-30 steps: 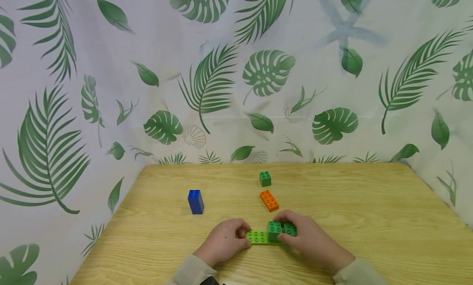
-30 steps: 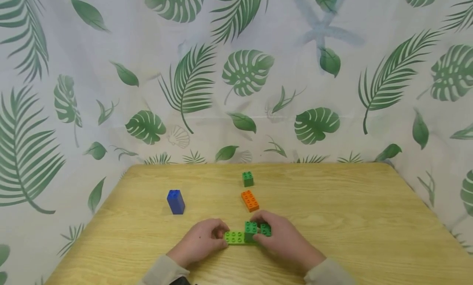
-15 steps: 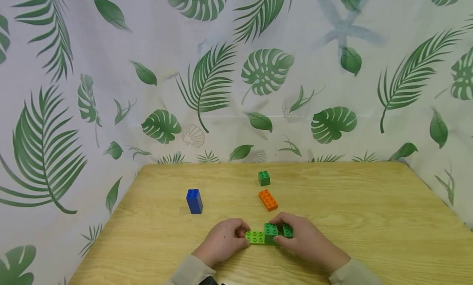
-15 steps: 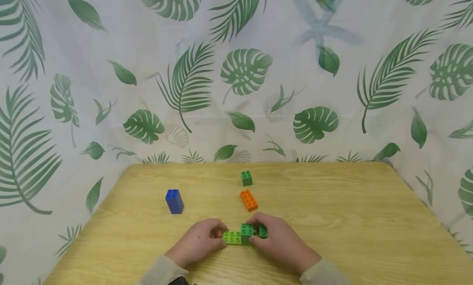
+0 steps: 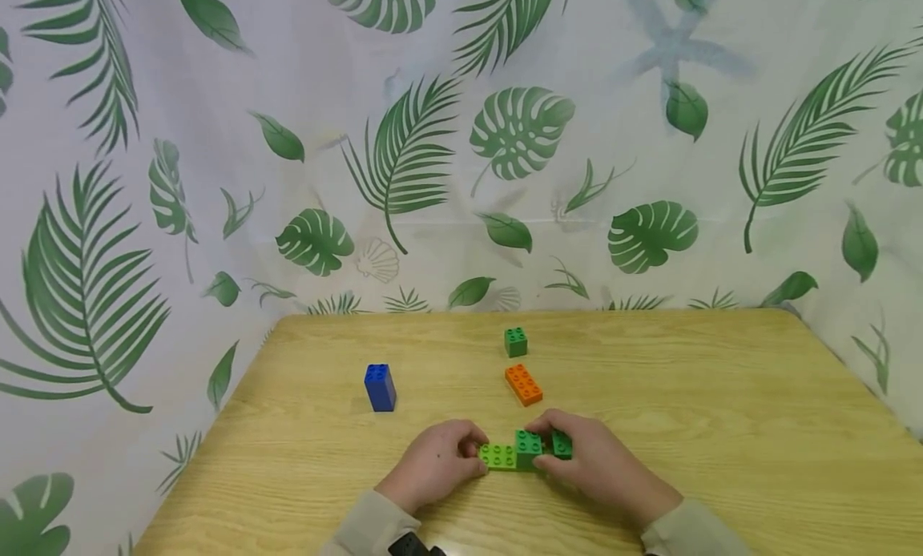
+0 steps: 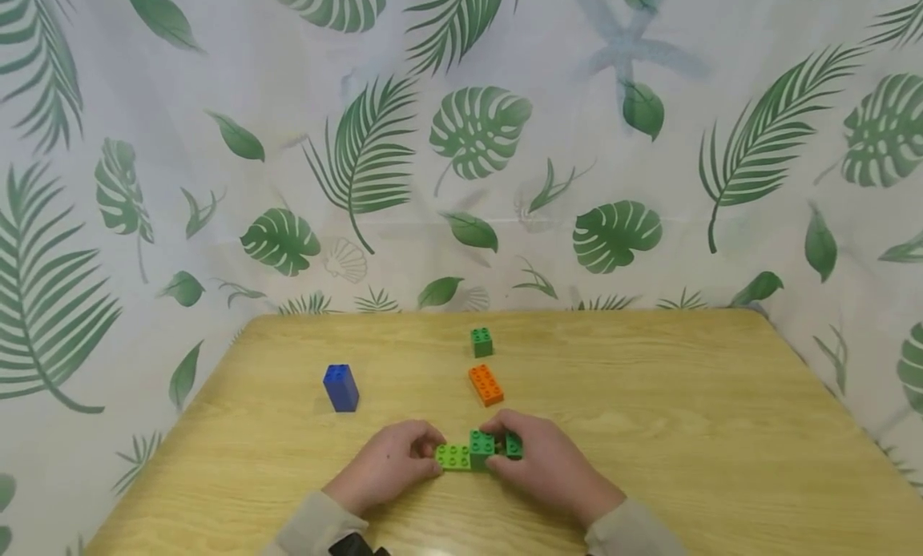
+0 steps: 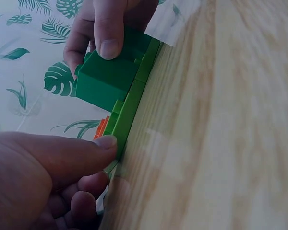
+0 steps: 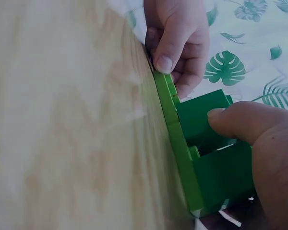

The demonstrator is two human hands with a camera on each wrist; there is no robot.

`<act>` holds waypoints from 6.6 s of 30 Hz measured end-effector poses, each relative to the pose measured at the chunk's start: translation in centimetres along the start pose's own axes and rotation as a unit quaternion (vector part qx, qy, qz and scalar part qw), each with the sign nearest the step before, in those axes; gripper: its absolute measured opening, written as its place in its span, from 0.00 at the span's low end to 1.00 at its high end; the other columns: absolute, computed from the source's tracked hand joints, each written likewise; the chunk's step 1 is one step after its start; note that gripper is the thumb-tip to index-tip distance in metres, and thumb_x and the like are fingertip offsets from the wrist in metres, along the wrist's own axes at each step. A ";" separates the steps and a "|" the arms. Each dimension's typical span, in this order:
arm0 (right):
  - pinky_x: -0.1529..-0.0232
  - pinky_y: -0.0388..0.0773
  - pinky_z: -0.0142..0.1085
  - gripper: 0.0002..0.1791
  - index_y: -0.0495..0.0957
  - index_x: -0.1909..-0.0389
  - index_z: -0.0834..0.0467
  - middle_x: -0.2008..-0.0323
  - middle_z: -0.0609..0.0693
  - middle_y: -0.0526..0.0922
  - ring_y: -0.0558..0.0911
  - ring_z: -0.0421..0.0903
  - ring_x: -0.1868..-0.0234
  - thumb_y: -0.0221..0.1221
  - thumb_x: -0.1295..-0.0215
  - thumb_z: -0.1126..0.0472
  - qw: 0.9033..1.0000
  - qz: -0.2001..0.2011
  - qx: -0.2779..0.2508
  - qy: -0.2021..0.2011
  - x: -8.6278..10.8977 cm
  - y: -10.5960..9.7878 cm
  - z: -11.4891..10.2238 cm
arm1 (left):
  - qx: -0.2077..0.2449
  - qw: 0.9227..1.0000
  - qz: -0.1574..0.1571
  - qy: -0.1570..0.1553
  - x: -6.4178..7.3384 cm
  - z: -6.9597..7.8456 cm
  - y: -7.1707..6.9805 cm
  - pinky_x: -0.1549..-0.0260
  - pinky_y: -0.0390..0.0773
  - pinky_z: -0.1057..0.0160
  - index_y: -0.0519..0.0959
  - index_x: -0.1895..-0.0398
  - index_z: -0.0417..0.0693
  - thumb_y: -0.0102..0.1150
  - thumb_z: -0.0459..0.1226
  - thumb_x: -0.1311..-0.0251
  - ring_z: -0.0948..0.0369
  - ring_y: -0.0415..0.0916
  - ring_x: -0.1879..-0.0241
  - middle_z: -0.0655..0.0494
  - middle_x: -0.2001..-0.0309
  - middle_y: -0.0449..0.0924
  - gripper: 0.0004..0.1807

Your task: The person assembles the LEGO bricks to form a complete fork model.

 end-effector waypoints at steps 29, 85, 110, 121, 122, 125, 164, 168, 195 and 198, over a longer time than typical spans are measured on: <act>0.40 0.70 0.55 0.21 0.81 0.47 0.39 0.47 0.40 0.81 0.77 0.47 0.44 0.68 0.39 0.38 0.998 -0.021 -0.052 -0.002 -0.2 0.1 1.4 | -0.007 1.000 0.005 -0.003 -0.1 0.3 0.0 0.64 0.72 0.61 0.84 0.56 0.59 0.74 0.42 0.44 0.64 0.72 0.67 0.64 0.67 0.76 0.13; 0.42 0.72 0.51 0.21 0.75 0.46 0.40 0.49 0.36 0.78 0.77 0.40 0.46 0.60 0.34 0.35 0.998 -0.042 -0.013 -0.044 0.6 0.5 1.7 | -0.134 0.991 0.030 -0.004 -17.2 2.3 -3.5 0.40 0.71 0.50 0.72 0.30 0.52 0.62 0.49 0.31 0.54 0.73 0.38 0.52 0.35 0.75 0.29; 0.42 0.72 0.52 0.22 0.76 0.44 0.42 0.46 0.38 0.78 0.77 0.42 0.46 0.61 0.33 0.37 0.998 -0.045 -0.027 -0.046 0.5 0.2 1.3 | -0.171 0.984 0.050 -0.032 -17.6 2.8 -2.9 0.45 0.74 0.53 0.74 0.34 0.51 0.60 0.48 0.29 0.57 0.76 0.47 0.54 0.40 0.78 0.24; 0.41 0.71 0.52 0.21 0.76 0.46 0.43 0.48 0.37 0.78 0.77 0.42 0.46 0.61 0.33 0.37 0.997 -0.049 -0.034 -0.046 0.8 0.5 1.3 | -0.161 0.985 0.051 -0.031 -16.9 2.3 -2.9 0.50 0.76 0.54 0.77 0.41 0.50 0.62 0.47 0.31 0.59 0.75 0.55 0.56 0.49 0.81 0.20; 0.41 0.71 0.52 0.21 0.76 0.46 0.42 0.48 0.37 0.78 0.77 0.42 0.47 0.61 0.33 0.37 0.997 -0.048 -0.034 -0.047 0.8 0.5 1.3 | -0.161 0.985 0.050 -0.033 -16.8 2.2 -2.9 0.50 0.76 0.54 0.77 0.41 0.50 0.62 0.47 0.31 0.59 0.75 0.55 0.56 0.49 0.81 0.20; 0.42 0.71 0.52 0.21 0.76 0.46 0.42 0.48 0.36 0.78 0.77 0.42 0.47 0.61 0.33 0.38 0.997 -0.047 -0.032 -0.049 0.8 0.5 1.3 | -0.154 0.986 0.049 -0.036 -16.7 2.1 -3.2 0.49 0.75 0.53 0.77 0.40 0.50 0.62 0.47 0.31 0.59 0.75 0.54 0.55 0.48 0.80 0.20; 0.41 0.71 0.54 0.23 0.76 0.44 0.43 0.47 0.38 0.79 0.77 0.43 0.45 0.60 0.33 0.36 0.997 -0.053 -0.030 -0.042 0.2 0.2 1.6 | -0.111 0.991 0.041 0.062 -9.0 4.4 -5.0 0.53 0.77 0.59 0.78 0.43 0.54 0.63 0.46 0.32 0.62 0.75 0.55 0.63 0.54 0.79 0.18; 0.41 0.71 0.54 0.23 0.76 0.44 0.43 0.47 0.38 0.79 0.78 0.43 0.45 0.61 0.33 0.36 0.997 -0.053 -0.031 -0.041 0.2 0.3 1.7 | -0.104 0.992 0.034 0.067 -7.6 4.4 -4.8 0.53 0.77 0.58 0.78 0.42 0.54 0.64 0.47 0.32 0.63 0.75 0.54 0.64 0.54 0.79 0.19; 0.40 0.69 0.56 0.23 0.77 0.44 0.44 0.47 0.39 0.79 0.77 0.46 0.43 0.61 0.34 0.36 0.998 -0.043 -0.026 -0.039 0.2 0.4 1.6 | -0.043 0.997 -0.034 0.051 -0.5 3.1 -1.8 0.52 0.77 0.56 0.78 0.40 0.56 0.66 0.47 0.34 0.65 0.77 0.52 0.69 0.52 0.79 0.20; 0.41 0.70 0.55 0.23 0.77 0.44 0.44 0.47 0.40 0.79 0.77 0.45 0.44 0.62 0.34 0.37 0.998 -0.044 -0.029 -0.037 0.2 0.4 1.6 | -0.035 0.997 -0.037 0.054 -0.2 3.2 -1.6 0.53 0.77 0.57 0.79 0.41 0.56 0.67 0.46 0.34 0.66 0.77 0.54 0.70 0.54 0.79 0.20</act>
Point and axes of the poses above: each hand's wrist, its own x-axis away from the middle knuckle, its own y-axis out of the palm, z = x × y, the point moved 8 cm from there along -x, towards the middle knuckle
